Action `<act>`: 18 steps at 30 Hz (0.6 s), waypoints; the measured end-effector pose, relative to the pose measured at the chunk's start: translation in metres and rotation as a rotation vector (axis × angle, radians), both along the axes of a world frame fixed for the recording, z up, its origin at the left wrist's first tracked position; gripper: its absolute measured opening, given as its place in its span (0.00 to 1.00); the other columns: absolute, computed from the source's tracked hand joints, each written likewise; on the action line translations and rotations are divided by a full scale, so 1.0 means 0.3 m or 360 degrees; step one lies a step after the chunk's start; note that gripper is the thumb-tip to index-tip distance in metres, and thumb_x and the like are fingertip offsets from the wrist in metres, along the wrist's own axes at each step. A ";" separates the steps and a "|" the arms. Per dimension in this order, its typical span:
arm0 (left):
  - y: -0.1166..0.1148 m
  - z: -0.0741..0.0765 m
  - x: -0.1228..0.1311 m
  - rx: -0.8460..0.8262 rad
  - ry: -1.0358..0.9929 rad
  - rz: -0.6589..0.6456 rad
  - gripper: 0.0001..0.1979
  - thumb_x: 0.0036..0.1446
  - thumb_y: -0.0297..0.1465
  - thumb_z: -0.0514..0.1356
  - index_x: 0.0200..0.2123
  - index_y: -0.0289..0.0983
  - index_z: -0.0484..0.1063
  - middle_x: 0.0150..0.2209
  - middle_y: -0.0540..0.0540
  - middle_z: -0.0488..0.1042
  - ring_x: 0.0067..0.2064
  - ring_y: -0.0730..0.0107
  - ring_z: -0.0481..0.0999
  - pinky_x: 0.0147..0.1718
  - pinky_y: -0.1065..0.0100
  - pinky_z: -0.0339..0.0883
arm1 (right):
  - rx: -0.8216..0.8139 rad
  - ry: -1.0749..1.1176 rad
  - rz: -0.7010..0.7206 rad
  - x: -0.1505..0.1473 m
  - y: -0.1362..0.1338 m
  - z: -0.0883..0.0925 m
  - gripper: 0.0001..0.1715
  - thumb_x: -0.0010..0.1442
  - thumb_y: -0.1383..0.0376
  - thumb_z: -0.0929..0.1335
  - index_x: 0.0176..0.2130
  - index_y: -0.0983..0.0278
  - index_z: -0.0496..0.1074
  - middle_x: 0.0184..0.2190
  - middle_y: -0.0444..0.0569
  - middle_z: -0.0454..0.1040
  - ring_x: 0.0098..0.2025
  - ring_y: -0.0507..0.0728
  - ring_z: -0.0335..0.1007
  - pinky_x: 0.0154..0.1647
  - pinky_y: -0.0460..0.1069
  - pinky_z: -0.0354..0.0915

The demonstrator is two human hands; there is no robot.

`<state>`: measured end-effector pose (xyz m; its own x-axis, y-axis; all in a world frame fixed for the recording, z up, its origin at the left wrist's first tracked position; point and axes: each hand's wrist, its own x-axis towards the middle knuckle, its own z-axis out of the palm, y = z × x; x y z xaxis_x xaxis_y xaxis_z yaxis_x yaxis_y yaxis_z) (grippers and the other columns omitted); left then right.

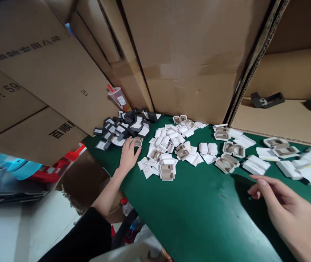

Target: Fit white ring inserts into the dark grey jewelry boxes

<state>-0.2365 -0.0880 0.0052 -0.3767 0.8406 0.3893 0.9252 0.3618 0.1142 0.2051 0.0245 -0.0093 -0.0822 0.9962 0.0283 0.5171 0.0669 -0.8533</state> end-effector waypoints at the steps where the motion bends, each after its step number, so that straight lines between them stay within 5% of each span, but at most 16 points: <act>1: 0.005 -0.009 -0.010 -0.0030 -0.0018 0.0016 0.26 0.65 0.41 0.50 0.61 0.34 0.57 0.64 0.32 0.55 0.65 0.46 0.55 0.59 0.47 0.56 | -0.0004 -0.0018 0.0005 0.000 0.001 0.003 0.14 0.56 0.50 0.64 0.38 0.52 0.72 0.27 0.47 0.74 0.29 0.60 0.70 0.37 0.55 0.66; 7: 0.004 -0.016 -0.029 -0.0224 -0.0129 -0.0037 0.31 0.65 0.47 0.46 0.64 0.35 0.53 0.65 0.35 0.55 0.67 0.47 0.52 0.62 0.46 0.50 | -0.0042 -0.0010 0.0053 -0.001 0.001 0.020 0.14 0.56 0.50 0.64 0.37 0.54 0.72 0.26 0.46 0.74 0.30 0.59 0.70 0.35 0.52 0.65; 12: -0.053 -0.003 0.069 -0.0269 -0.0168 -0.0190 0.27 0.66 0.44 0.45 0.65 0.39 0.52 0.66 0.40 0.54 0.68 0.55 0.49 0.64 0.49 0.48 | -0.0076 0.0013 0.0063 -0.015 0.001 0.032 0.16 0.56 0.51 0.64 0.36 0.58 0.72 0.25 0.46 0.74 0.28 0.57 0.69 0.32 0.50 0.65; 18: -0.062 -0.014 0.185 -0.0319 -0.0157 -0.0266 0.29 0.67 0.43 0.44 0.66 0.38 0.47 0.68 0.39 0.46 0.69 0.54 0.43 0.65 0.46 0.45 | -0.0017 0.0147 0.0117 -0.030 0.013 0.027 0.17 0.59 0.53 0.64 0.38 0.62 0.73 0.23 0.46 0.72 0.25 0.54 0.68 0.29 0.47 0.64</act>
<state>-0.1809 -0.1066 0.0009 -0.2542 0.9508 0.1771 0.9620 0.2296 0.1479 0.1960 0.0283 -0.0012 -0.1523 0.9879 0.0286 0.4300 0.0923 -0.8981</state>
